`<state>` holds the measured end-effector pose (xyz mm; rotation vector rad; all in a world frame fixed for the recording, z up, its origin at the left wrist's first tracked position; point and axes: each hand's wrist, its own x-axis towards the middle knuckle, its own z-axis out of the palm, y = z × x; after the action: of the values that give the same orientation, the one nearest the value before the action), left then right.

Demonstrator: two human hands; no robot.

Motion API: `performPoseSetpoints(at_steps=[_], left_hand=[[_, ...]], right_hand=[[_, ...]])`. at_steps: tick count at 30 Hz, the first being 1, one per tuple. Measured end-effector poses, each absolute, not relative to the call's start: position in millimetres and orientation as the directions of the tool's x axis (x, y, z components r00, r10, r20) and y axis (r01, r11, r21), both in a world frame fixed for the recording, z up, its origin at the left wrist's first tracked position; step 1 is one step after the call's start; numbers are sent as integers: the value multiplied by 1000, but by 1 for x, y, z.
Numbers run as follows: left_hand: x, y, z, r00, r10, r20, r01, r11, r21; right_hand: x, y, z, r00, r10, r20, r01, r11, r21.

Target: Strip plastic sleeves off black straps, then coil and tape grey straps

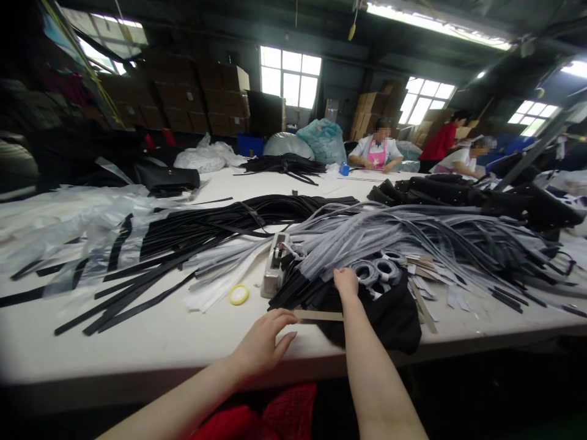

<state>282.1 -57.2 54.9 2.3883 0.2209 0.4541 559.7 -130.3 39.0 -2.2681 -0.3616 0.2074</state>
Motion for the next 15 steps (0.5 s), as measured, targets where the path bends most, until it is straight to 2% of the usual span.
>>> performPoseSetpoints(at_steps=[4,8,10,12,13,15], left_hand=[[270,-41,58,860,378,342,46,-726,686],[273,-36,70,810,425,405,5,-696,718],[280,-40,74,830,452,327,18,-607,794],[288,-47,77,877,445,180,38,-438,898],[290,-50,77,910,405,88,51,-320,946],[292,-55,77,969,230,-94,117,-89,989]], right_hand=[[537,-153,54,944,324,68,220,-460,-860],[493,-178,80,926,370,72,180,-266,-947],[466,-187,90,907,419,51,109,-116,-987],[440,-193,93,884,467,11,10,5,-1000],[427,-195,91,873,488,-16,-32,26,-999],[406,-202,86,847,526,-79,-76,-27,-997]])
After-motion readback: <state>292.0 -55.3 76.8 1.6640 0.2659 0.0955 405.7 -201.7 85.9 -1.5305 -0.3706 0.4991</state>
